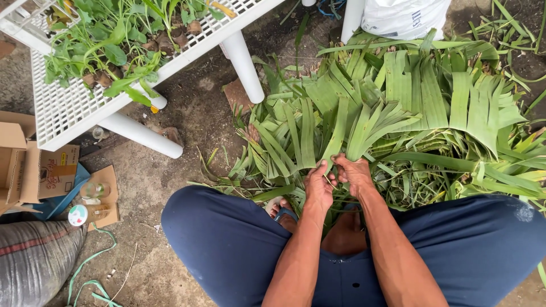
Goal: Cutting banana leaves into thin strips using a knife and stacking them.
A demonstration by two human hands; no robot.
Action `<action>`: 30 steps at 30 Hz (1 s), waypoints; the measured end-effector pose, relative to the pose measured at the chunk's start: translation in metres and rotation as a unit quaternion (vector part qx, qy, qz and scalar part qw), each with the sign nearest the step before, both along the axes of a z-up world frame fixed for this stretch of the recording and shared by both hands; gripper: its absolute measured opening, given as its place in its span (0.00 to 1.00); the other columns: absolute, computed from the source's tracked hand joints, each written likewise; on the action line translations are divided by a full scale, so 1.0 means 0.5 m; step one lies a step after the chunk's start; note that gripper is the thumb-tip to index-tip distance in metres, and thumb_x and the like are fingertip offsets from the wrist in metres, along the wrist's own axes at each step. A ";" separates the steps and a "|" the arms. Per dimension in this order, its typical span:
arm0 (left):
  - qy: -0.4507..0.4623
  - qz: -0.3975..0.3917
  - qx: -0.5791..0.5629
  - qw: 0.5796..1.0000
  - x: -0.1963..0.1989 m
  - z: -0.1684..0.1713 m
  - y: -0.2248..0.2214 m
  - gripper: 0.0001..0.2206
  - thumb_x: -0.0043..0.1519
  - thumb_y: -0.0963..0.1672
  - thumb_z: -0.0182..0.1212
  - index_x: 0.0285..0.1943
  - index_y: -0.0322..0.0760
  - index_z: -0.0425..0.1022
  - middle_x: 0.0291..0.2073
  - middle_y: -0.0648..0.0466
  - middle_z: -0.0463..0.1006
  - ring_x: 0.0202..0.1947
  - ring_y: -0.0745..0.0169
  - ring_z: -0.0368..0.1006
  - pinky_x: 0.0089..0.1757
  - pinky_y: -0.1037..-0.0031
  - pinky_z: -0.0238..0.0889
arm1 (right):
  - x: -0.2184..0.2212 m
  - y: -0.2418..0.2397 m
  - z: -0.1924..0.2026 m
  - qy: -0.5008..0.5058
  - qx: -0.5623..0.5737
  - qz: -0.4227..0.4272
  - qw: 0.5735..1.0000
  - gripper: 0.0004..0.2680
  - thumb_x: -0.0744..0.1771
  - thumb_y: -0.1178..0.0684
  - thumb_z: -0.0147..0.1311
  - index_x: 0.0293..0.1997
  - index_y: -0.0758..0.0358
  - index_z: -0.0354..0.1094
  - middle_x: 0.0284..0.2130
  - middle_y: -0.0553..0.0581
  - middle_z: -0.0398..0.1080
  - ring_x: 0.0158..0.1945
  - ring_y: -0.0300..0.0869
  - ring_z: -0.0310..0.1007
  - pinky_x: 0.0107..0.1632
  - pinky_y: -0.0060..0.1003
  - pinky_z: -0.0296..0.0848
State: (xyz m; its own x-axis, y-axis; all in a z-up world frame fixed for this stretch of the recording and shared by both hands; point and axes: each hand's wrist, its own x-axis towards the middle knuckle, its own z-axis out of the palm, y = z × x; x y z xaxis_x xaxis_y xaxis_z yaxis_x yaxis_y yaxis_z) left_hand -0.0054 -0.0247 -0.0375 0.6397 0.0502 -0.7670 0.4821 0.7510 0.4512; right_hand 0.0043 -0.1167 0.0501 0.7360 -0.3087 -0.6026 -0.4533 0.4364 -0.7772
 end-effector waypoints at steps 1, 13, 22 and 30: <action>-0.005 -0.003 -0.002 1.000 0.000 0.001 -0.001 0.11 0.59 0.46 0.74 0.44 0.42 0.78 0.21 0.54 0.74 0.19 0.63 0.72 0.22 0.77 0.68 | 0.001 -0.001 -0.001 0.000 -0.001 0.001 1.000 0.04 0.59 0.63 0.62 0.30 0.63 0.71 0.12 0.48 0.58 0.11 0.28 0.51 0.14 0.28 0.60; -0.008 -0.018 -0.103 0.995 0.005 -0.053 0.011 0.16 0.68 0.55 0.56 0.51 0.45 0.78 0.36 0.53 0.80 0.32 0.55 0.79 0.33 0.68 0.76 | 0.008 -0.012 -0.014 -0.002 0.003 0.007 1.000 0.04 0.59 0.61 0.61 0.28 0.59 0.69 0.08 0.50 0.54 0.09 0.32 0.50 0.15 0.31 0.62; -0.043 0.000 -0.083 0.996 0.011 0.008 0.017 0.14 0.66 0.47 0.64 0.55 0.37 0.79 0.38 0.48 0.82 0.35 0.54 0.79 0.35 0.68 0.79 | 0.007 -0.012 -0.003 -0.027 -0.004 -0.004 1.000 0.05 0.60 0.63 0.62 0.30 0.61 0.70 0.13 0.47 0.59 0.11 0.28 0.52 0.14 0.26 0.59; -0.041 -0.001 -0.020 0.999 0.014 -0.038 0.005 0.14 0.61 0.49 0.72 0.46 0.35 0.77 0.31 0.48 0.80 0.31 0.60 0.79 0.30 0.71 0.80 | 0.003 -0.009 -0.022 -0.028 -0.029 0.014 0.999 0.05 0.60 0.62 0.64 0.29 0.61 0.70 0.14 0.49 0.61 0.12 0.29 0.53 0.15 0.25 0.56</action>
